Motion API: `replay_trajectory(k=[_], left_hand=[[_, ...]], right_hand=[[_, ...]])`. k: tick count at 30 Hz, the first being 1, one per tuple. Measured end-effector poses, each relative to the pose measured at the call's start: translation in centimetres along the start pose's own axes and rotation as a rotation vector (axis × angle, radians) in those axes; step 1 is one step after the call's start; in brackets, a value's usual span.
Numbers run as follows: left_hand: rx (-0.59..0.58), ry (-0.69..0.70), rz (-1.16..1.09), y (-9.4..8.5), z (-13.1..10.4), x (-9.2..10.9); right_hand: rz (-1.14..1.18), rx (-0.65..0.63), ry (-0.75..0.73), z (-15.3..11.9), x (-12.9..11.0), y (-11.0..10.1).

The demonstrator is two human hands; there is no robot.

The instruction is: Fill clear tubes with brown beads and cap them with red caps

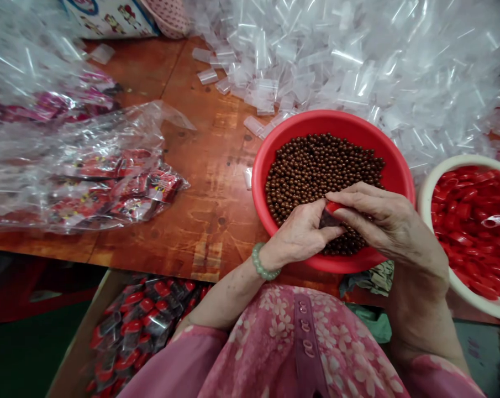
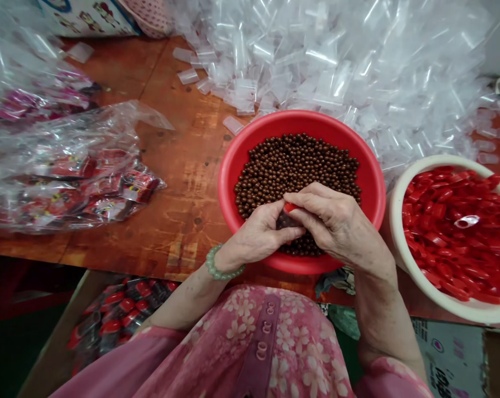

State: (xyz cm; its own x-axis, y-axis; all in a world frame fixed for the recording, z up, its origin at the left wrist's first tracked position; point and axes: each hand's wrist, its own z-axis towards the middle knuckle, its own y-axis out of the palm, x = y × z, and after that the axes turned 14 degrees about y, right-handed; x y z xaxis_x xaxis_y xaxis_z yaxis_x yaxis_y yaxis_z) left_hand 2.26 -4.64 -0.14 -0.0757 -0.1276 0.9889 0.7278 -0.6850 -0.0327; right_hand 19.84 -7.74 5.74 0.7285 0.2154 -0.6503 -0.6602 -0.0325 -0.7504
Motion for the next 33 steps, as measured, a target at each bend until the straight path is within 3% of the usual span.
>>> replay_trajectory(k=[5, 12, 16, 19, 24, 33], left_hand=[[0.026, -0.008, -0.047, -0.1, 0.0, -0.1], [0.103, -0.078, -0.467, -0.2, 0.1, 0.5], [0.144, -0.098, -0.56, -0.3, 0.3, 0.5], [0.153, -0.061, -0.603, -0.3, 0.3, 0.2], [0.159, -0.056, -0.634, -0.3, 0.3, 0.0], [0.133, -0.111, -0.517, -0.6, 0.1, 0.7]], right_hand=[[-0.062, 0.027, -0.031, -0.2, 0.0, 0.5], [-0.233, 0.026, -0.103, -1.1, 0.4, 1.7], [-0.337, 0.068, -0.098, -1.3, 0.5, 2.8], [-0.45, 0.168, -0.148, -0.9, 0.4, 3.3], [-0.598, 0.193, -0.242, -0.1, 0.3, 3.4], [-0.48, 0.277, -0.248, 0.0, 1.1, 4.7]])
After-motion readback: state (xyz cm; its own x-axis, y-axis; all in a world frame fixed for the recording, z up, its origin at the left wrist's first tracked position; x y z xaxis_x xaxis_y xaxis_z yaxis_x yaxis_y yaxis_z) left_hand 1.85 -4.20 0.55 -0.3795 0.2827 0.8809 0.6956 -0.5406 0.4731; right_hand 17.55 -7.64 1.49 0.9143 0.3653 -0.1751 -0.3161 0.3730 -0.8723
